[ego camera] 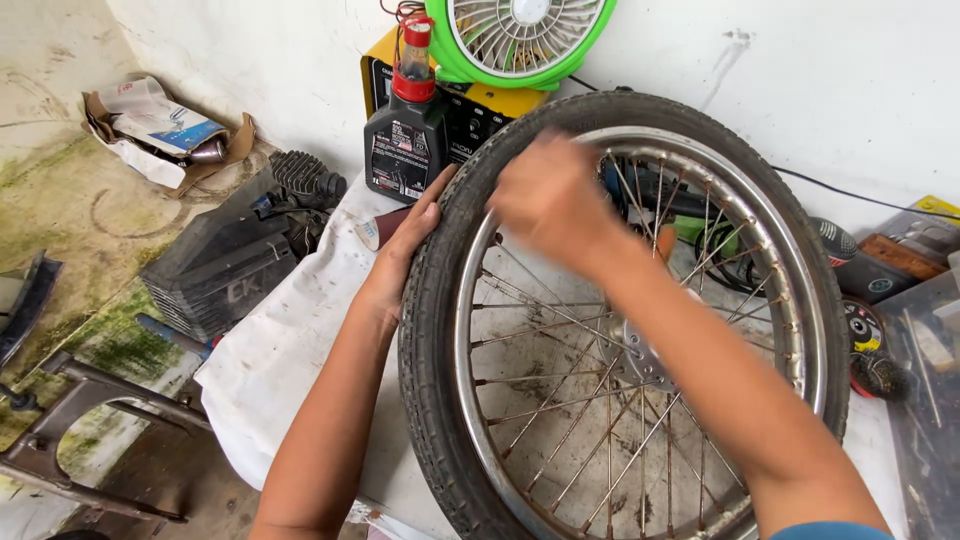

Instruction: The person sands the rim of a motorcycle wheel using a piece of sandpaper. They rotate the wheel to access different sections of the rim and continue sanding until the end of the clip.

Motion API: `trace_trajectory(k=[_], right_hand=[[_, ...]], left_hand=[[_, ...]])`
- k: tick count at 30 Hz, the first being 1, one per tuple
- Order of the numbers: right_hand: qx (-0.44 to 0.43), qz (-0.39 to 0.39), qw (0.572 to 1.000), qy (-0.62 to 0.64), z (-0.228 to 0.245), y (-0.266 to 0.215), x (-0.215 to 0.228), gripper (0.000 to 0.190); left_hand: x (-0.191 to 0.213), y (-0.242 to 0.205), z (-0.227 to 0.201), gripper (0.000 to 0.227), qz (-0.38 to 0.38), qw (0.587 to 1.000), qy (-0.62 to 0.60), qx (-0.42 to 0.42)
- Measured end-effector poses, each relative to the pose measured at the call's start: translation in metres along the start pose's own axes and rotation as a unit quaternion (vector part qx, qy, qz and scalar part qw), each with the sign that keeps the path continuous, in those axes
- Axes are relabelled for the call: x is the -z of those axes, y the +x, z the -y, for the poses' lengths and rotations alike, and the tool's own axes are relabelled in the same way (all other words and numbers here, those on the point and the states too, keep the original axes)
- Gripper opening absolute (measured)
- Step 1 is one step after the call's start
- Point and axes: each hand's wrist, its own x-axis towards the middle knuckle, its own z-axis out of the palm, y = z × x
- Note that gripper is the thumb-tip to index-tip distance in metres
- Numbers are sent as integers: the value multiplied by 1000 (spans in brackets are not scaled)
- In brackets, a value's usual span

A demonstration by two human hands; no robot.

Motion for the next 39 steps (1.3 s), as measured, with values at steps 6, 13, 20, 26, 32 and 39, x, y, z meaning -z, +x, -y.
trace_trajectory(k=[6, 13, 20, 26, 32, 39], right_hand=[[10, -1, 998, 58, -18, -14, -10, 36], [-31, 32, 997, 59, 38, 40, 38, 21], [-21, 15, 998, 62, 12, 13, 10, 17], [47, 3, 973, 226, 90, 6, 29, 30], [12, 30, 990, 137, 13, 12, 27, 6], [98, 36, 970, 219, 119, 21, 61, 25]], left_hand=[[-21, -9, -16, 69, -6, 1000, -3, 13], [12, 5, 9, 65, -6, 999, 31, -7], [-7, -5, -4, 65, 0, 999, 32, -7], [18, 6, 15, 65, -1, 999, 41, -2], [6, -1, 7, 67, -1, 999, 40, -14], [15, 5, 14, 62, -3, 999, 40, -15]])
